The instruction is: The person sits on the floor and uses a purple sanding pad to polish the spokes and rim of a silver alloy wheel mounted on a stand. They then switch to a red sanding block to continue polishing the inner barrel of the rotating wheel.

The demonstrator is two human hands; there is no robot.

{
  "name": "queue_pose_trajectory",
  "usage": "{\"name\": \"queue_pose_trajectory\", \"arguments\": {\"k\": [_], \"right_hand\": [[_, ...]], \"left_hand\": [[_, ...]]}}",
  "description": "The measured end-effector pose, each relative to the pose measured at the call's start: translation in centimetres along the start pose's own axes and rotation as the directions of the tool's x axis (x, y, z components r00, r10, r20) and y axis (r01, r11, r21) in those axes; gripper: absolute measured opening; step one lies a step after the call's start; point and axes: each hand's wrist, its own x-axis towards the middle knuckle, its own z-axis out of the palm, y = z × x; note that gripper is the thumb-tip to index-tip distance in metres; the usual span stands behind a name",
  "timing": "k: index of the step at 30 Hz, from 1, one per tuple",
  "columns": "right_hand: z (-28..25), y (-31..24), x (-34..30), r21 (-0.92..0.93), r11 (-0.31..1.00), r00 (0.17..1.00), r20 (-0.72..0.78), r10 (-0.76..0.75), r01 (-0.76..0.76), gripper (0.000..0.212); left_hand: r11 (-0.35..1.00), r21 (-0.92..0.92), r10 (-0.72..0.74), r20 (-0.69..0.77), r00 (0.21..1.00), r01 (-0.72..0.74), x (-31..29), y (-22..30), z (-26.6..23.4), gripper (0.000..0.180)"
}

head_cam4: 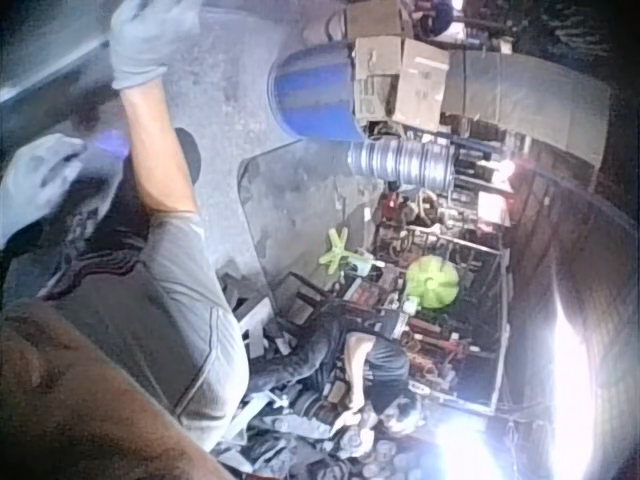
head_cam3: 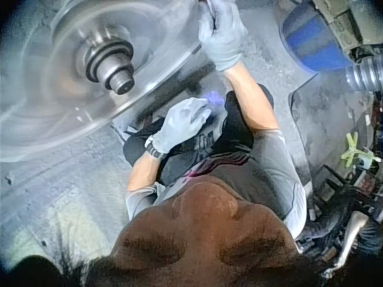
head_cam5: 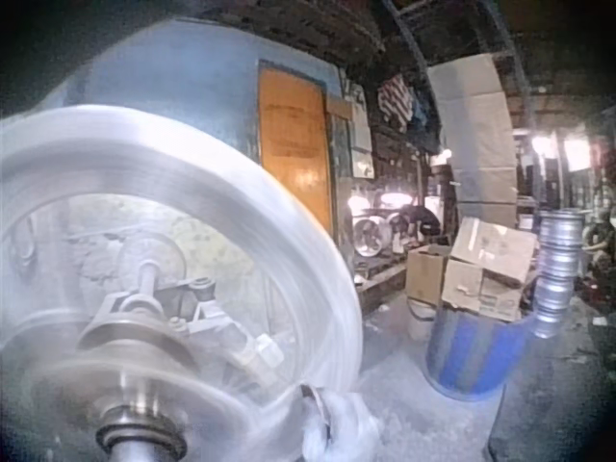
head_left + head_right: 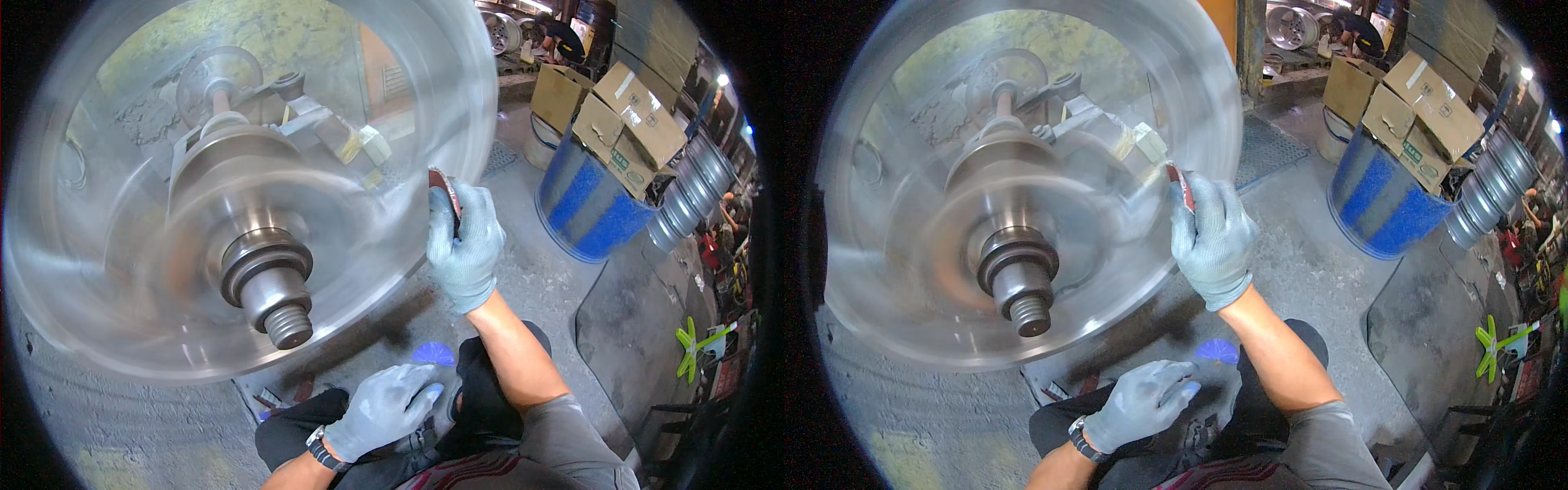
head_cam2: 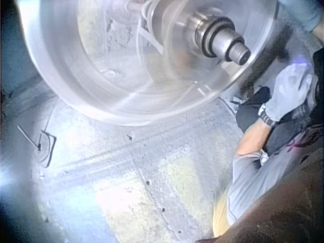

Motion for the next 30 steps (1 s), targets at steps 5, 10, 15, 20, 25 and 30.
{"name": "queue_pose_trajectory", "arguments": {"k": [5,10,15,20,25,30], "right_hand": [[0.1,0.8,0.4,0.039,0.999,0.996,-0.080,0.031,-0.028,0.030],[0.1,1.3,0.5,0.030,0.998,0.995,-0.081,0.053,-0.050,0.023],[0.0,1.6,0.7,0.051,0.992,0.988,-0.106,0.116,-0.112,0.019],[-0.1,2.3,1.2,0.017,0.999,0.987,-0.155,0.046,-0.044,0.017],[-0.2,3.1,1.0,0.027,0.994,0.984,-0.141,0.110,-0.107,0.016],[-0.5,3.4,1.4,0.034,0.989,0.980,-0.132,0.150,-0.147,0.018]], "left_hand": [[1.000,0.002,0.001,0.002,1.000,-0.001,0.0,0.0,0.1,0.030],[1.000,0.003,-0.018,0.018,1.000,0.018,0.1,0.1,-0.1,0.030],[1.000,-0.007,-0.017,0.015,1.000,0.017,0.3,0.4,-0.3,0.030],[1.000,-0.004,-0.019,0.017,1.000,0.019,0.3,0.5,-0.3,0.029],[1.000,0.002,-0.029,0.027,0.999,0.029,0.3,0.3,-0.2,0.029],[1.000,-0.001,-0.015,0.023,1.000,0.015,0.3,0.3,-0.1,0.029]]}}
